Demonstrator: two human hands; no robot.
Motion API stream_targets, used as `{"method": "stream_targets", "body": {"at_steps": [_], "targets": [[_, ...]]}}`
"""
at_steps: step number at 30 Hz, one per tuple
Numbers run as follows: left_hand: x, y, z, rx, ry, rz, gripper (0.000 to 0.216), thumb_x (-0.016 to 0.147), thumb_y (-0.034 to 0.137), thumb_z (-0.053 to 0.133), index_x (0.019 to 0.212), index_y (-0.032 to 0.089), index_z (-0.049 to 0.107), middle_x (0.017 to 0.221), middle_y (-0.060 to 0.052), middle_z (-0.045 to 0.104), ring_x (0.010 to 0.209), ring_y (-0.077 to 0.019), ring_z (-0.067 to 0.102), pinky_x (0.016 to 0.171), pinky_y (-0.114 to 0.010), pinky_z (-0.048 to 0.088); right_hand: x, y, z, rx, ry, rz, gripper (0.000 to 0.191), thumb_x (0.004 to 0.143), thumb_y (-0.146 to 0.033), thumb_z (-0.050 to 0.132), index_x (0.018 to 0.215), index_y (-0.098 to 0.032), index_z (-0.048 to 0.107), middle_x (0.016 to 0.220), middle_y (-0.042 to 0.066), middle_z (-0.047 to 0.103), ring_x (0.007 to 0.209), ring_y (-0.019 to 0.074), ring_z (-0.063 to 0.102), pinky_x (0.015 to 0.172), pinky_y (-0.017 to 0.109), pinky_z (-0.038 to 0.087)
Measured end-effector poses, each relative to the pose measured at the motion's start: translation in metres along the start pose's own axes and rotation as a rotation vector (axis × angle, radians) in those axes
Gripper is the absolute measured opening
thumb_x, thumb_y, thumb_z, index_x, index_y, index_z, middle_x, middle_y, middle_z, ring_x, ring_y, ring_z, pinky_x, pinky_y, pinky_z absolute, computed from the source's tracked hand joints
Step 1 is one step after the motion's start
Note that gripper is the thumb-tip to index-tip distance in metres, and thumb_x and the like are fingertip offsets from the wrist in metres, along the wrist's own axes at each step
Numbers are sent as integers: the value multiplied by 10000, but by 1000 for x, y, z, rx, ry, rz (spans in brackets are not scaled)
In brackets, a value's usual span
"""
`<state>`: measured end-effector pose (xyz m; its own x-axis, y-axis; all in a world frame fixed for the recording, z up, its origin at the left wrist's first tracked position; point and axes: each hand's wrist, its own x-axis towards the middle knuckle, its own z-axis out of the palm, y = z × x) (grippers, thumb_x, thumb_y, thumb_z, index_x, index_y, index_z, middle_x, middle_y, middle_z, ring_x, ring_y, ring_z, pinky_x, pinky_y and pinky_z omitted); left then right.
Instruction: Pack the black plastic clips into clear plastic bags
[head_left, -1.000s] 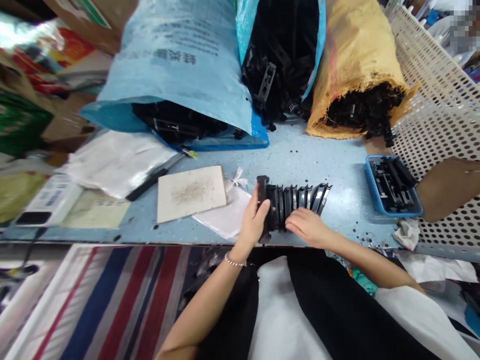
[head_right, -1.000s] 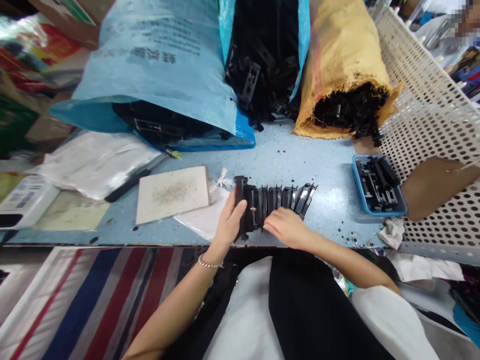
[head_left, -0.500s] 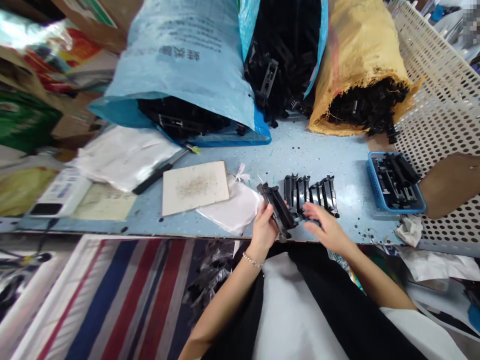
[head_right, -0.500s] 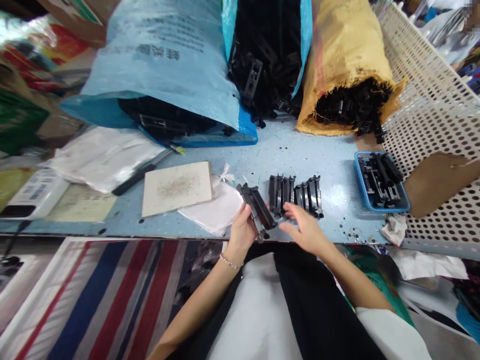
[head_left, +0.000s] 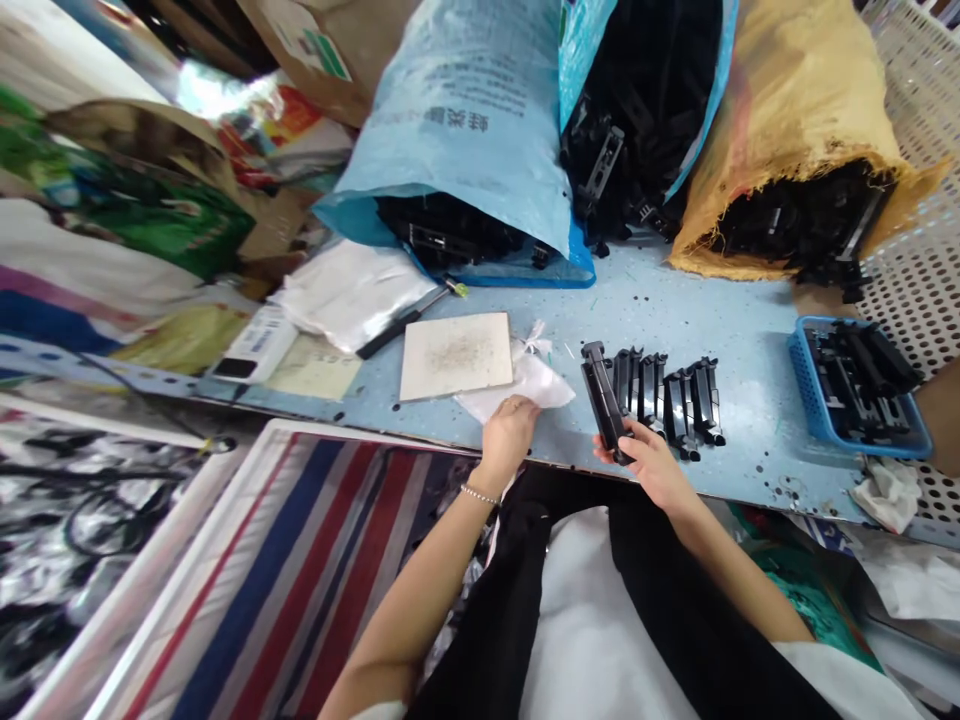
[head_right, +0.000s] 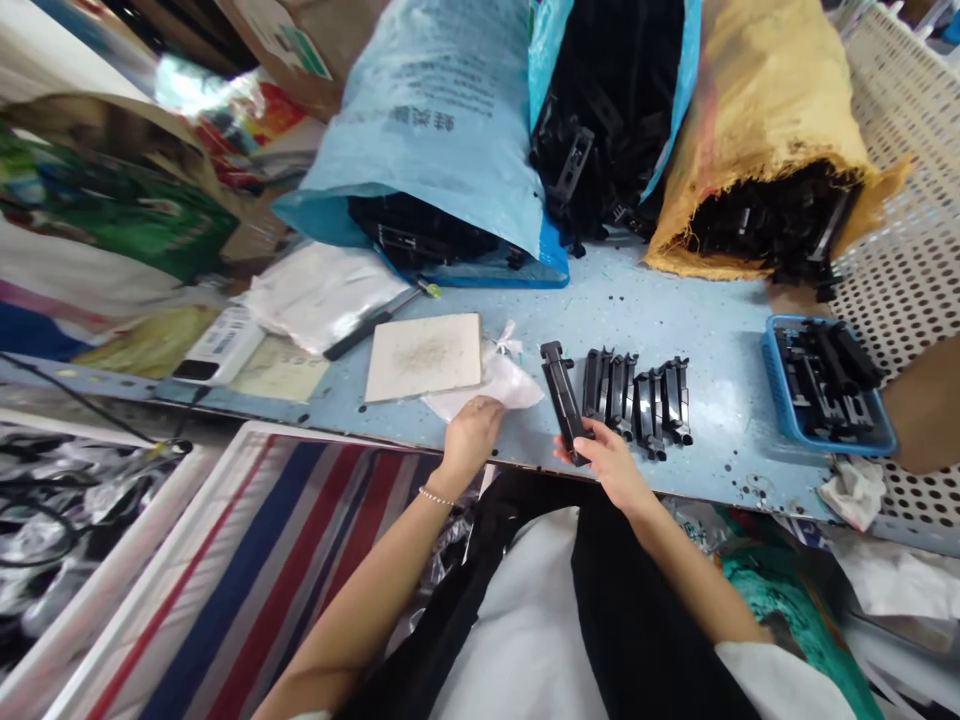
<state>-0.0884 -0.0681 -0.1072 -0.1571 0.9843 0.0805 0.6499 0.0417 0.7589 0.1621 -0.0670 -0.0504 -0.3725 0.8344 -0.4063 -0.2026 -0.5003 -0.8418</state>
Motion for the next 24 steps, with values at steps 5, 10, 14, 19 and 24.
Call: {"method": "stream_targets", "body": {"at_steps": [5, 10, 14, 19, 24], "targets": [[23, -14, -12, -348, -70, -301, 242, 709, 379, 714, 649, 187, 580, 612, 24, 578, 628, -147, 522, 639, -270, 409, 8, 11, 13, 192, 5, 28, 320, 732, -377, 776, 963, -174, 687, 945, 88, 776, 832, 224, 728, 816, 381, 562], [27, -22, -21, -482, -144, -359, 325, 684, 470, 699, 692, 151, 639, 593, 22, 595, 568, -115, 493, 579, -247, 378, 21, 14, 18, 327, -35, 50, 282, 757, -380, 755, 943, -175, 698, 957, 96, 781, 839, 226, 733, 798, 362, 581], [28, -20, -21, -495, -129, -361, 336, 600, 426, 785, 659, 159, 588, 581, 48, 564, 541, -92, 464, 542, -227, 349, 42, 9, 43, 464, -140, 109, 293, 790, -401, 687, 949, -156, 711, 1005, 105, 775, 951, 253, 724, 927, 411, 567], [32, -16, -23, -473, -174, -335, 269, 591, 317, 791, 625, 157, 577, 546, 48, 557, 512, -95, 470, 512, -220, 342, 79, 14, 74, 573, -172, 95, 286, 782, -414, 679, 928, -169, 696, 953, 93, 781, 1039, 276, 699, 949, 449, 553], [28, -15, -48, -324, -143, -150, 50, 745, 165, 633, 719, 171, 591, 786, -39, 703, 768, -179, 649, 733, -314, 512, 103, 25, 78, 488, 23, -45, 208, 767, -369, 703, 882, -203, 653, 894, 58, 776, 986, 224, 715, 809, 322, 560]]}}
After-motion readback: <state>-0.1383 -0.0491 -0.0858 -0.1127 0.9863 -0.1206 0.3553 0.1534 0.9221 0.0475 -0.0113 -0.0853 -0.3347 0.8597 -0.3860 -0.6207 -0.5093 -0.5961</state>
